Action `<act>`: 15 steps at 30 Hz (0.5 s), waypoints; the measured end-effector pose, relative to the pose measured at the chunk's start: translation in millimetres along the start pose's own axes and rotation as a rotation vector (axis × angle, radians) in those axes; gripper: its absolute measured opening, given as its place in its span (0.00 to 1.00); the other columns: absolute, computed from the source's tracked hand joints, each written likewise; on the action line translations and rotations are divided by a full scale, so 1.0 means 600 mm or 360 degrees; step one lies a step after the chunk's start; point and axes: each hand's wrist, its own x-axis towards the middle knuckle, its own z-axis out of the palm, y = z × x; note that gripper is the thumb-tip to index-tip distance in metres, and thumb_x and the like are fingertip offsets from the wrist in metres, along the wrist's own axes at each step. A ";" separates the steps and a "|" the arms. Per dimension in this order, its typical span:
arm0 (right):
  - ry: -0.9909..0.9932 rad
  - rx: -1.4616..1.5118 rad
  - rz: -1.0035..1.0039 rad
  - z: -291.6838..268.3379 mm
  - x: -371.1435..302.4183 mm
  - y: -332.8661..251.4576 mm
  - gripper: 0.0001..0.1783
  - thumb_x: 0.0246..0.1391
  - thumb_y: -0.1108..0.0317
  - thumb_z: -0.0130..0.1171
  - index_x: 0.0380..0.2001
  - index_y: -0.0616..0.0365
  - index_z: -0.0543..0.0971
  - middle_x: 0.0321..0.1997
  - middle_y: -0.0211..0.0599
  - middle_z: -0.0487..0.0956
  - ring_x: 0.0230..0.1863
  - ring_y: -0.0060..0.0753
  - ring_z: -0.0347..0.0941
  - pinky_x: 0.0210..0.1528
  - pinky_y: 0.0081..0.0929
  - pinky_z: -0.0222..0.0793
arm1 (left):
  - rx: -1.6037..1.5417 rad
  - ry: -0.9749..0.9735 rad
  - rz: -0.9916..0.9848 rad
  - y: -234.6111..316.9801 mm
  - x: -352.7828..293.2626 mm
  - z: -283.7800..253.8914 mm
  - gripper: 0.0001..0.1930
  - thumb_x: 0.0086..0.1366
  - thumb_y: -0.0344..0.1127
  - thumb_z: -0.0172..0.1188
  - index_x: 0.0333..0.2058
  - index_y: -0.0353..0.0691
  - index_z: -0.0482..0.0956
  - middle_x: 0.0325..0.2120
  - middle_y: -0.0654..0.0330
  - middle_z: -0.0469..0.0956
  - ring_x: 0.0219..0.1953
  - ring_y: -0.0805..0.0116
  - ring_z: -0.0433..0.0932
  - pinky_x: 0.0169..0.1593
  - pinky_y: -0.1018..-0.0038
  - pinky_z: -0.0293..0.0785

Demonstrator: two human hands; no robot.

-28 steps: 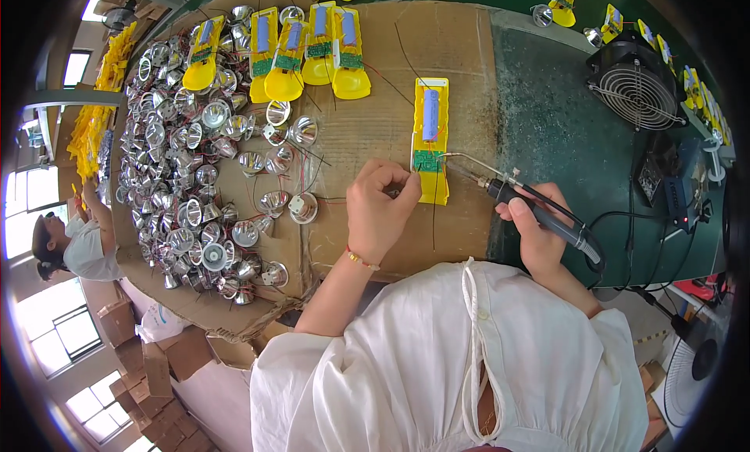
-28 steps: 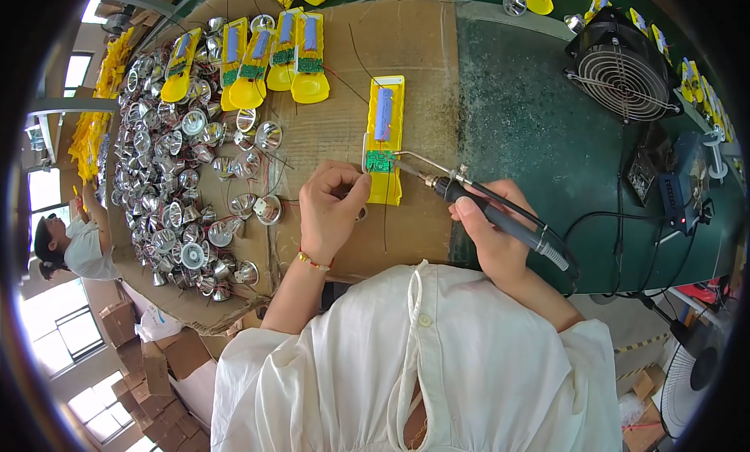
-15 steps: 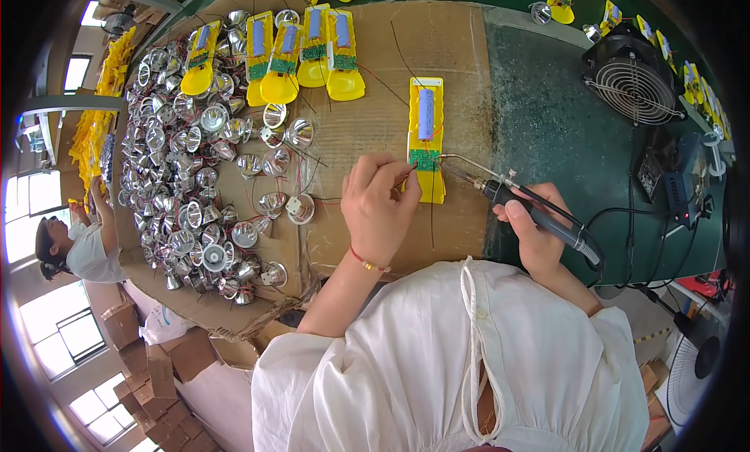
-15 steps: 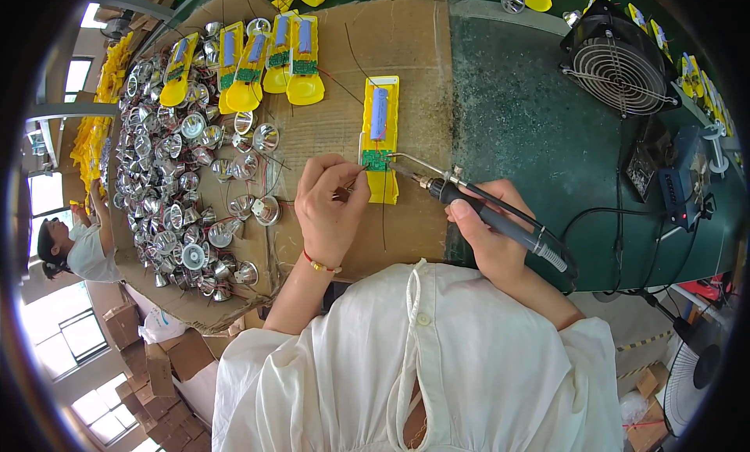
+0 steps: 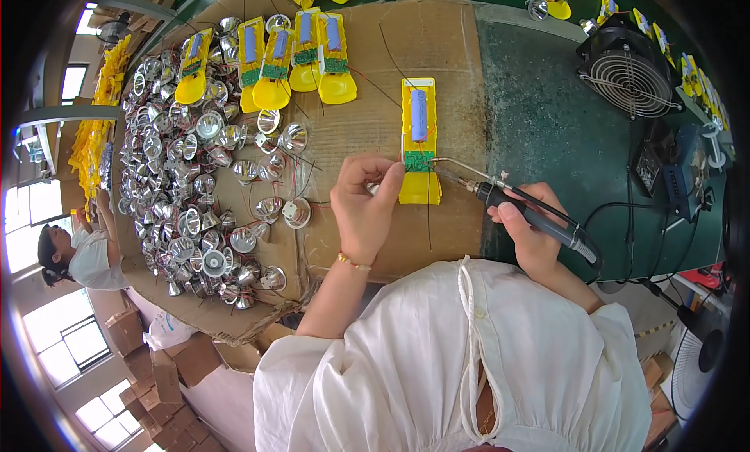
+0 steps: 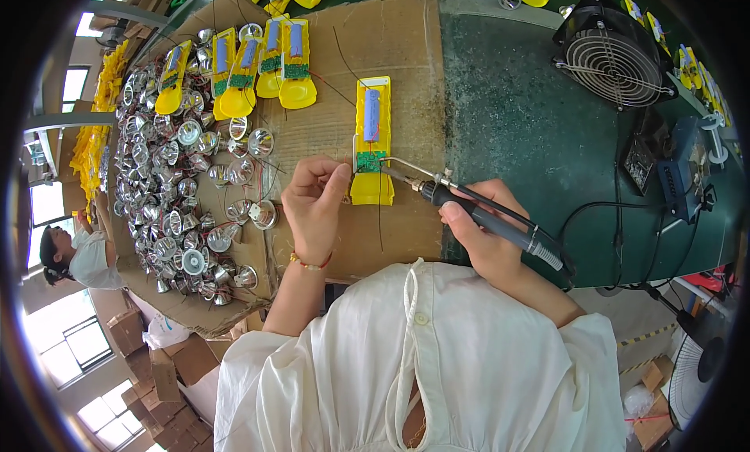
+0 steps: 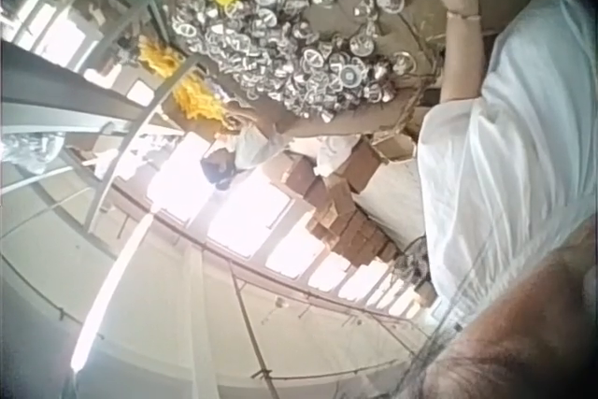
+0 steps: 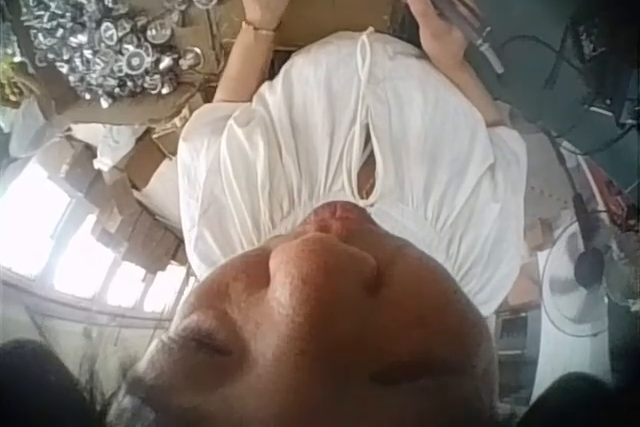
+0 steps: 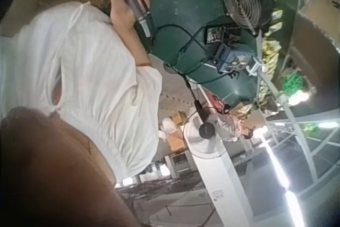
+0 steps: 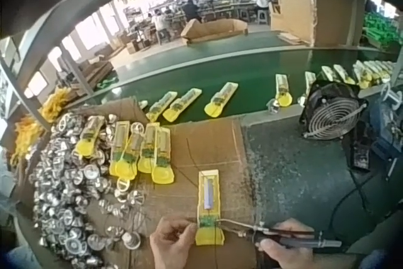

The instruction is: Soldering wires to a small green circuit board that is part of a yellow plastic assembly.

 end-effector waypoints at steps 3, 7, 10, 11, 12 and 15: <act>-0.0061 -0.0104 -0.0025 -0.005 0.001 0.006 0.09 0.50 0.73 0.57 0.32 0.66 0.70 0.29 0.41 0.75 0.28 0.27 0.75 0.32 0.22 0.73 | 0.0026 -0.0097 0.0079 0.002 0.005 -0.008 0.04 0.51 0.26 0.63 0.25 0.34 0.77 0.30 0.63 0.72 0.25 0.77 0.70 0.29 0.82 0.67; -0.0074 -0.0152 -0.0072 -0.002 0.001 0.003 0.09 0.49 0.74 0.57 0.32 0.66 0.70 0.29 0.40 0.74 0.29 0.26 0.75 0.31 0.22 0.73 | 0.0408 -0.0280 -0.0014 0.017 0.001 -0.001 0.04 0.49 0.27 0.63 0.25 0.34 0.78 0.29 0.62 0.71 0.22 0.78 0.68 0.26 0.81 0.66; -0.0068 -0.0153 -0.0099 0.001 0.001 0.003 0.09 0.49 0.74 0.57 0.32 0.66 0.70 0.29 0.40 0.74 0.29 0.26 0.75 0.31 0.21 0.72 | 0.0398 -0.0258 -0.0029 0.014 0.001 0.002 0.04 0.49 0.27 0.63 0.24 0.34 0.78 0.29 0.61 0.72 0.21 0.78 0.69 0.26 0.81 0.67; -0.0086 -0.0157 -0.0100 0.002 0.001 0.004 0.09 0.49 0.74 0.57 0.32 0.66 0.70 0.30 0.40 0.74 0.29 0.25 0.75 0.31 0.21 0.72 | 0.0382 -0.0238 -0.0031 0.013 0.001 0.002 0.04 0.49 0.27 0.63 0.24 0.34 0.78 0.29 0.61 0.72 0.20 0.78 0.69 0.25 0.81 0.67; -0.0087 -0.0159 -0.0097 0.003 0.000 0.004 0.09 0.49 0.74 0.57 0.32 0.66 0.70 0.30 0.40 0.74 0.29 0.25 0.75 0.31 0.21 0.72 | 0.0366 -0.0219 -0.0034 0.012 0.000 0.002 0.04 0.49 0.27 0.63 0.24 0.33 0.78 0.28 0.61 0.72 0.20 0.77 0.70 0.25 0.81 0.67; -0.0075 -0.0155 -0.0085 0.007 0.004 0.002 0.08 0.50 0.74 0.57 0.32 0.66 0.70 0.29 0.40 0.75 0.29 0.25 0.74 0.31 0.21 0.72 | 0.0321 -0.0191 -0.0090 0.014 0.000 0.005 0.04 0.50 0.27 0.63 0.24 0.33 0.78 0.28 0.61 0.72 0.20 0.77 0.70 0.25 0.81 0.68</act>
